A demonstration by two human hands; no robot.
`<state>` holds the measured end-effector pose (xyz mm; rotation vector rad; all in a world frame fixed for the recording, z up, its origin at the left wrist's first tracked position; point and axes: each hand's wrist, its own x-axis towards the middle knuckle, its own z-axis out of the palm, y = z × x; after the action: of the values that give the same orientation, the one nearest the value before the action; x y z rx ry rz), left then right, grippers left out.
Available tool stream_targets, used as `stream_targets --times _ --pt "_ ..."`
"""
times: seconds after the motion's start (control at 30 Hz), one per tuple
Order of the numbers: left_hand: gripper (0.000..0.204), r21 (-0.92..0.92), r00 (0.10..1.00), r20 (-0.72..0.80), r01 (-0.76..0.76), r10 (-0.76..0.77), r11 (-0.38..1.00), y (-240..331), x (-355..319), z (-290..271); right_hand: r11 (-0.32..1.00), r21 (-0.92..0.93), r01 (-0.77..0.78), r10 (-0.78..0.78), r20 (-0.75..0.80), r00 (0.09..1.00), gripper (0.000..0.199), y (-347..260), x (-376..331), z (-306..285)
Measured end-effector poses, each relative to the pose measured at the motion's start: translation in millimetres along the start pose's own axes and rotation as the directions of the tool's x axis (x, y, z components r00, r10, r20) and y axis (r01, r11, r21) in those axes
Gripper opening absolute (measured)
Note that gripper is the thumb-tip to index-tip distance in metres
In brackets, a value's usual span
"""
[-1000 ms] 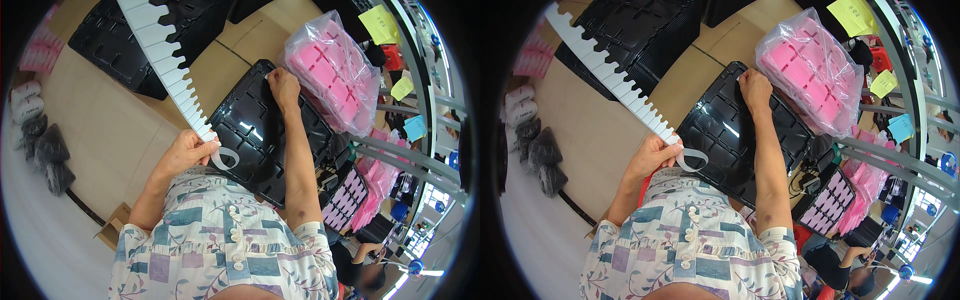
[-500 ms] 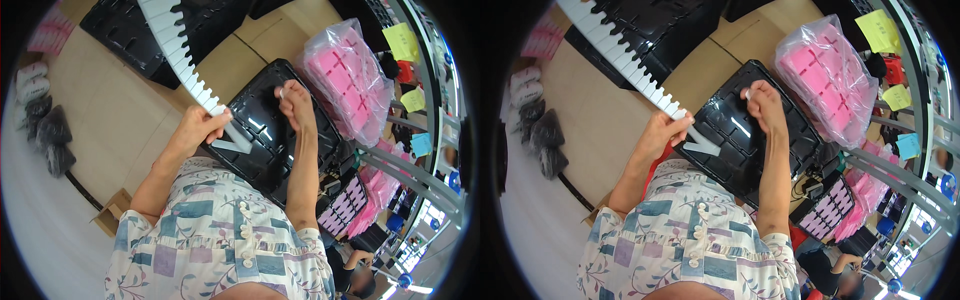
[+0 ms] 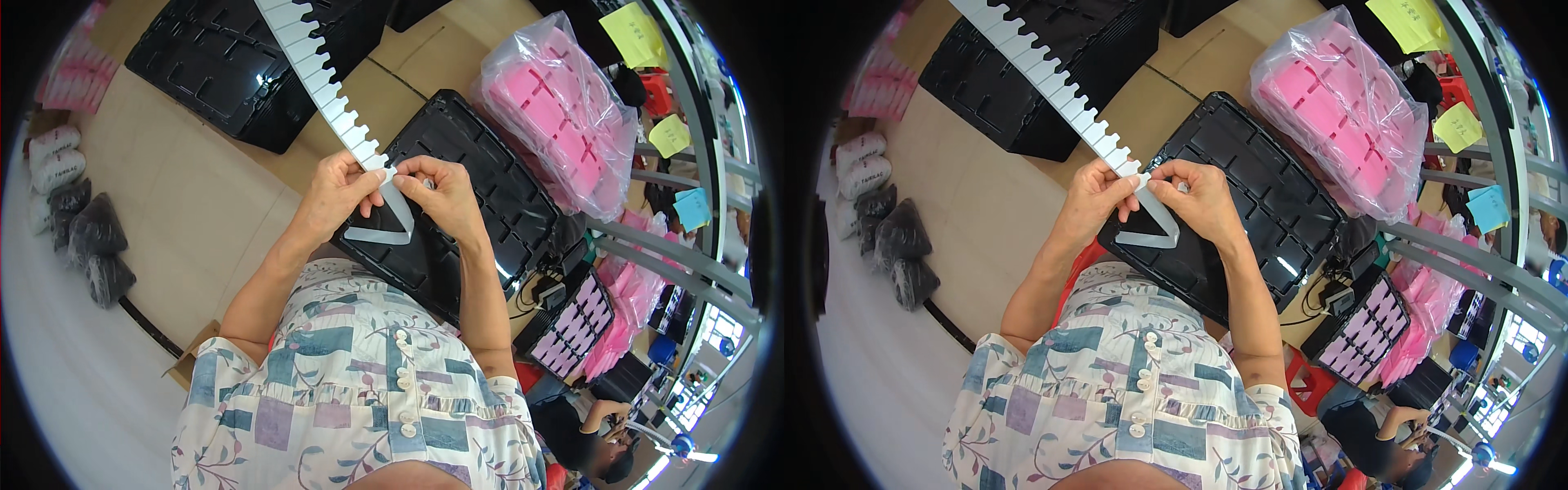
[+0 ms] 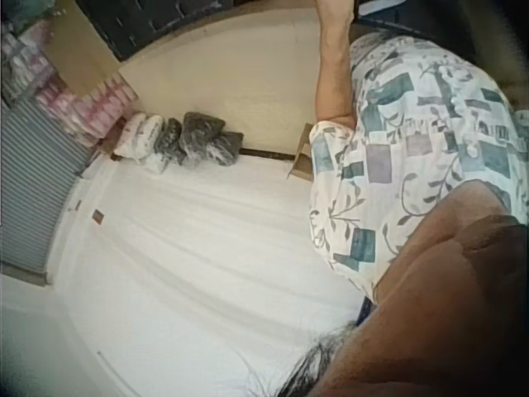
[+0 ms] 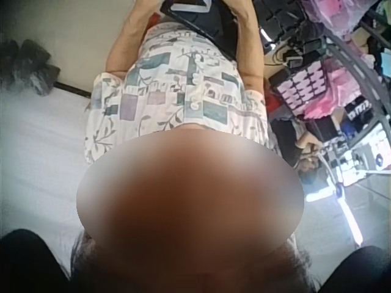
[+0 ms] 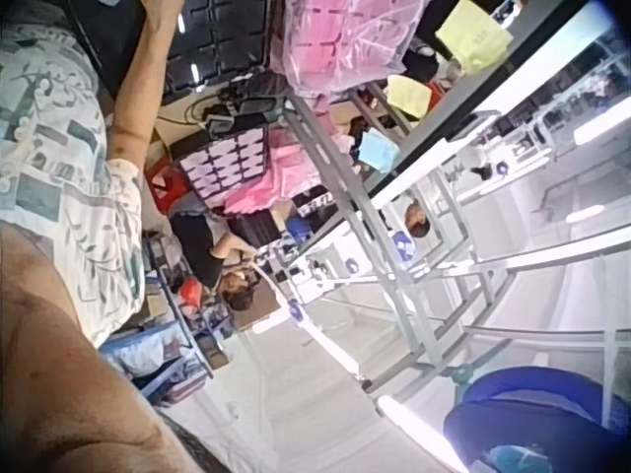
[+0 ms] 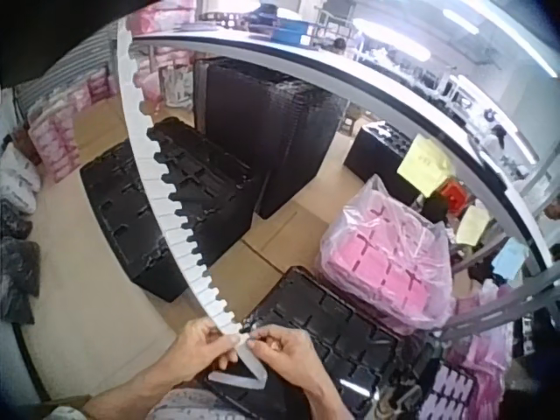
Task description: The person places pink plastic inserts into black plastic trays and secures them by applying adhesive labels. The person repeatedly picks up a pink insert, fits it into a black tray, and then applies a label from a strip to the tray's surface.
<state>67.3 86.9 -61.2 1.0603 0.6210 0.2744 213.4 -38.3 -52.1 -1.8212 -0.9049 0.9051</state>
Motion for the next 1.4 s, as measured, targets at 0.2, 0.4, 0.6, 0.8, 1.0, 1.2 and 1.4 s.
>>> stream_targets --times 0.2,0.4,0.6,0.8,1.0,1.2,1.4 --pt "0.016 -0.040 1.000 0.002 0.020 -0.020 0.999 -7 6 -10 0.943 0.240 -0.231 0.198 0.157 0.968 0.022 0 -9 -6" --pt "0.011 -0.134 0.991 0.122 -0.046 0.062 0.990 7 19 -7 0.982 0.083 -0.170 0.134 0.331 0.934 0.020 28 2 -22" --pt "0.008 0.069 0.933 0.312 -0.210 0.178 0.975 26 55 2 0.946 -0.321 0.043 -0.057 -0.034 0.998 0.018 21 30 -84" --pt "0.015 0.401 0.822 0.376 -0.560 0.427 0.725 -10 126 24 0.381 -0.877 0.295 -0.719 -0.080 0.690 0.012 25 81 -113" --pt "0.014 0.530 0.721 0.493 -0.693 0.487 0.489 -30 153 26 0.183 -0.923 0.339 -0.693 0.124 0.710 0.017 73 89 -130" --pt "0.008 0.613 0.687 0.561 -0.720 0.462 0.326 -37 151 29 0.132 -0.912 0.389 -0.673 0.206 0.711 0.023 80 93 -125" --pt "0.009 0.616 0.619 0.576 -0.758 0.533 0.214 -41 154 31 0.127 -0.922 0.366 -0.673 0.191 0.715 0.019 78 103 -120"
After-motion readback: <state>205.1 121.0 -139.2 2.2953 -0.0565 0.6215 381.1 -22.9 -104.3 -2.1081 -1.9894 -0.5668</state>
